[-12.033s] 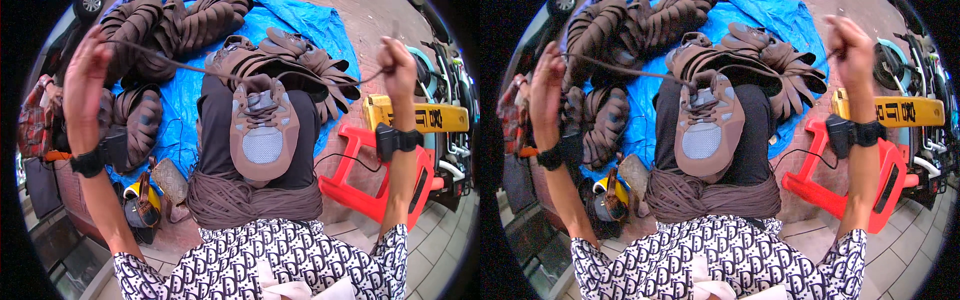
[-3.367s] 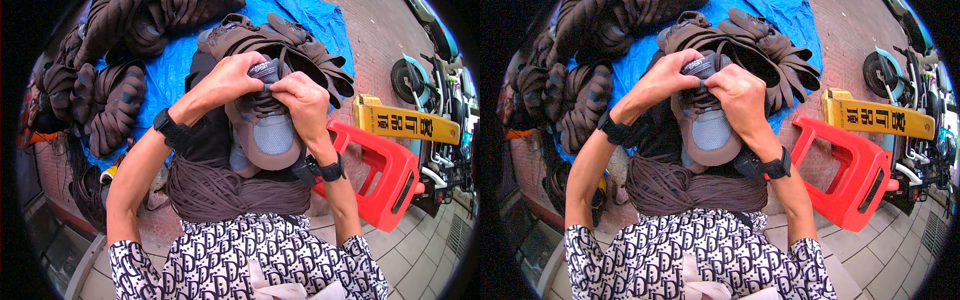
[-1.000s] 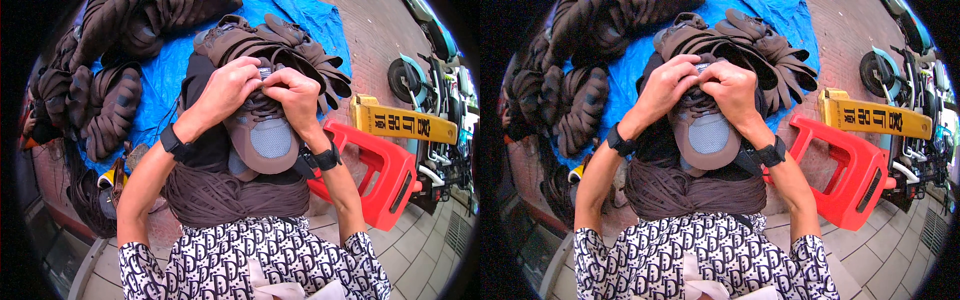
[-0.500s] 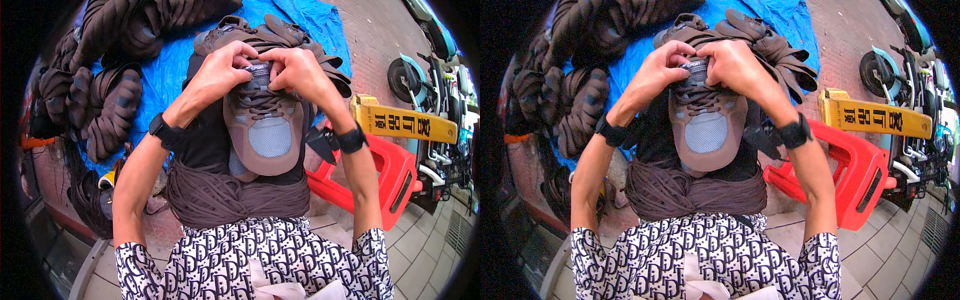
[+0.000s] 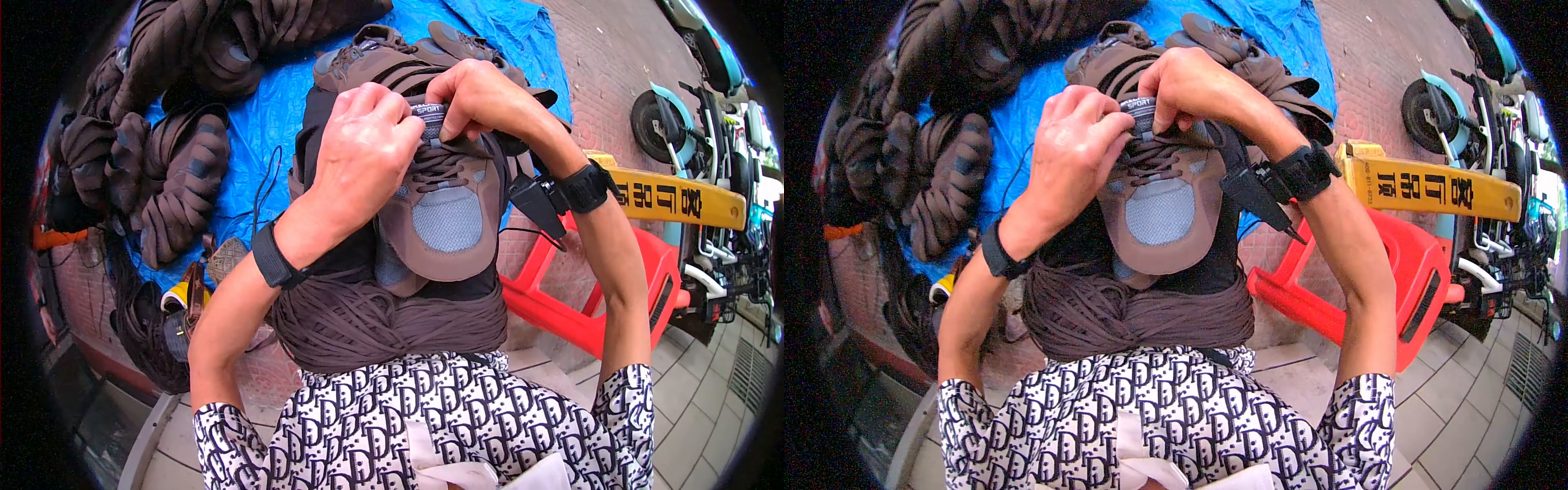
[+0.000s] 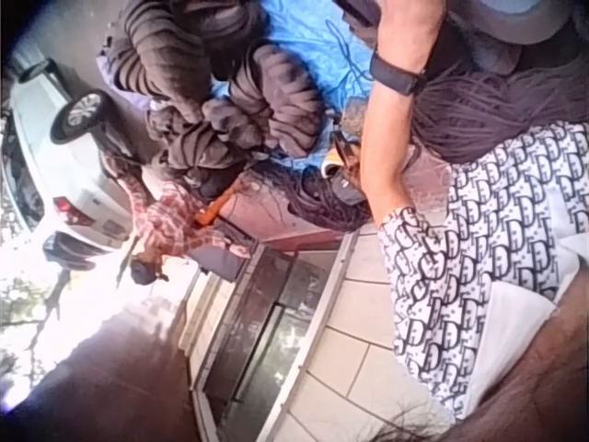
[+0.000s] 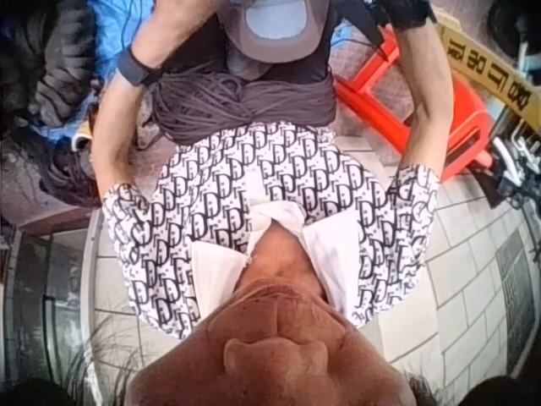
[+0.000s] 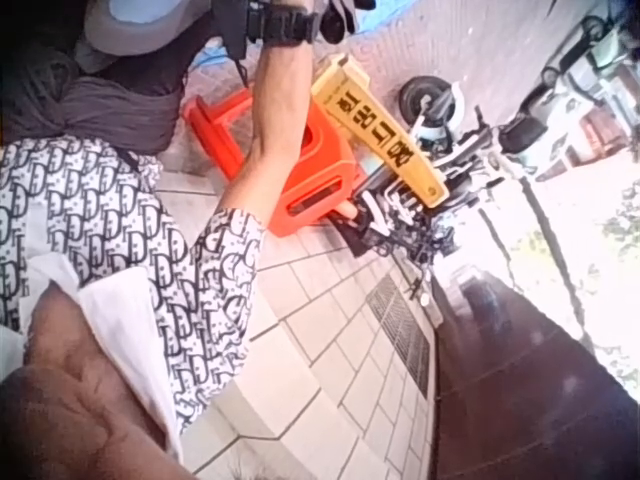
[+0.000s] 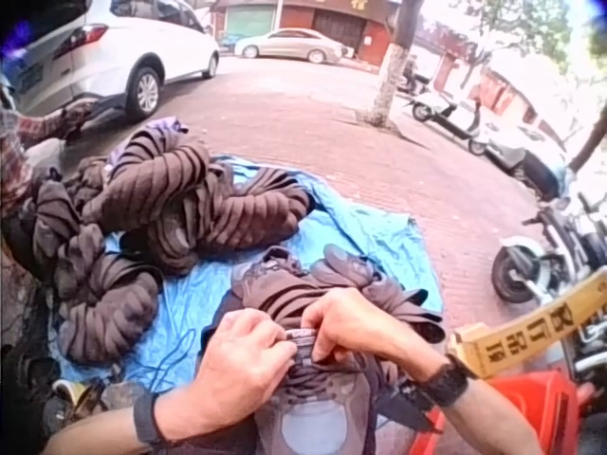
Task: Threading laces through the eyelets of a shoe upper.
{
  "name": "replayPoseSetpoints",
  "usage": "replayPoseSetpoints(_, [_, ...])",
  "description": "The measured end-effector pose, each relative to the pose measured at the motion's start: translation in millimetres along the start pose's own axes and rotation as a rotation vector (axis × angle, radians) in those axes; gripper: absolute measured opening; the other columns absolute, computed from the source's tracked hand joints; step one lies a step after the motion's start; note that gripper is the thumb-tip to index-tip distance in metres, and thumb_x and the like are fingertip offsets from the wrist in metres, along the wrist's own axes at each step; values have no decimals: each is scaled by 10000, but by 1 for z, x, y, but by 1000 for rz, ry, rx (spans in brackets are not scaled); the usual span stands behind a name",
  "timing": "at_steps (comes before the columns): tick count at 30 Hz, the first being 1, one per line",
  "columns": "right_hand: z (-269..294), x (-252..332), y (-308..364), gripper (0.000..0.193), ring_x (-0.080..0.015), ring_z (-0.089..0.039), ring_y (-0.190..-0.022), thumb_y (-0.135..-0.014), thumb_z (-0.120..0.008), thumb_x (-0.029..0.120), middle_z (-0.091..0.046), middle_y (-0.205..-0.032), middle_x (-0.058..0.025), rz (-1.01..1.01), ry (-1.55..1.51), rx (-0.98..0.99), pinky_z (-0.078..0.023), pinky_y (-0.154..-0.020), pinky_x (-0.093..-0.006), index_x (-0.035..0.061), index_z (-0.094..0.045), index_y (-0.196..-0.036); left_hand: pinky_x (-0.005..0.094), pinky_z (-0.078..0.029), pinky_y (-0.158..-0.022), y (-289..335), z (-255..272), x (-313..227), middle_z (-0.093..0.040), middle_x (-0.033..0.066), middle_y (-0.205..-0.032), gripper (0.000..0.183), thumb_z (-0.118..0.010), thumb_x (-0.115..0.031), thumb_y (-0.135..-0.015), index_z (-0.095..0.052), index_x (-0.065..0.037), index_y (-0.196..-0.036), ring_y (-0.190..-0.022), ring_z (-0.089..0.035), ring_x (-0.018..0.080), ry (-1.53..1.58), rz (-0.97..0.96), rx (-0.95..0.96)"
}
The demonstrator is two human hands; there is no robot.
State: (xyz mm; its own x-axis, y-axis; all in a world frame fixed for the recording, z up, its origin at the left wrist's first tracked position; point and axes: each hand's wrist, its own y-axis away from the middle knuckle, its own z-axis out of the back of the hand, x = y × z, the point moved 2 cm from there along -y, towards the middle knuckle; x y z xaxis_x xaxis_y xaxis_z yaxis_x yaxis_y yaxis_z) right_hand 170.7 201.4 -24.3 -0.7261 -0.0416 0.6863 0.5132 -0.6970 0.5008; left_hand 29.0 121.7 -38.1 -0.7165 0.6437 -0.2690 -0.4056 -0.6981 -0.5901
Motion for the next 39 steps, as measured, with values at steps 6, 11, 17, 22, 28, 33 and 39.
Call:
replayPoseSetpoints(6, [-1, -3, 0, 204, -100, -517, -437, -522, -661, 7, -545, -524, -37, 8, -13, -12, -418, -410, -239, 30, -636, -723, 350, -387, -674, 3, -8, -8, -473, 44, -662, 125, -621, -117, -592, -538, -74, -675, -712, -486, 222, -175, -79, 122])
replayPoseSetpoints(11, [-1, -6, 2, 204, -102, -519, -441, -519, -659, 10, -552, -529, -43, 10, -34, -48, -422, -413, -239, 30, -637, -721, 358, -370, -618, -3, -18, -12, -490, 51, -643, 132, -624, -104, -592, -507, -79, -648, -684, -480, 218, -176, -8, 138])
replayPoseSetpoints(17, [0, -7, 3, 230, -101, -518, -439, -523, -666, 15, -570, -550, -37, 36, -71, -71, -427, -421, -237, 42, -651, -751, 344, -377, -635, -6, -10, -8, -517, 50, -635, 86, -592, -77, -603, -535, -77, -667, -684, -505, 222, -34, -5, 155])
replayPoseSetpoints(22, [2, -16, 6, 249, -94, -514, -437, -536, -676, 17, -586, -581, -27, 43, -133, -92, -416, -413, -238, 58, -659, -781, 355, -397, -621, -4, 24, 11, -514, 67, -636, 95, -578, -54, -609, -500, -66, -662, -672, -493, 238, -63, 29, 189])
replayPoseSetpoints(28, [21, -33, 28, 264, -31, -446, -447, -647, -633, 19, -528, -622, 2, 139, -578, -261, -319, -378, -154, -3, -599, -907, 240, -440, -619, 29, 58, 45, -594, 74, -771, 90, -501, -26, -757, -559, -5, -821, -697, -567, 121, 497, 685, 294])
replayPoseSetpoints(33, [69, -57, 57, 232, -28, -405, -446, -729, -569, -12, -536, -688, -17, 416, -894, -496, -303, -396, -136, -8, -581, -960, 274, -499, -597, 15, 28, 34, -561, 179, -1000, 144, -460, -134, -852, -480, -3, -909, -754, -614, 208, 1635, 818, -35])
replayPoseSetpoints(39, [108, -102, 77, 225, -48, -388, -482, -787, -531, -30, -557, -762, -83, 627, -1133, -609, -281, -428, -146, -62, -530, -1010, 297, -504, -548, 9, 20, 28, -560, 162, -949, 158, -445, -177, -865, -439, -43, -948, -708, -611, 222, 1970, 821, -82])
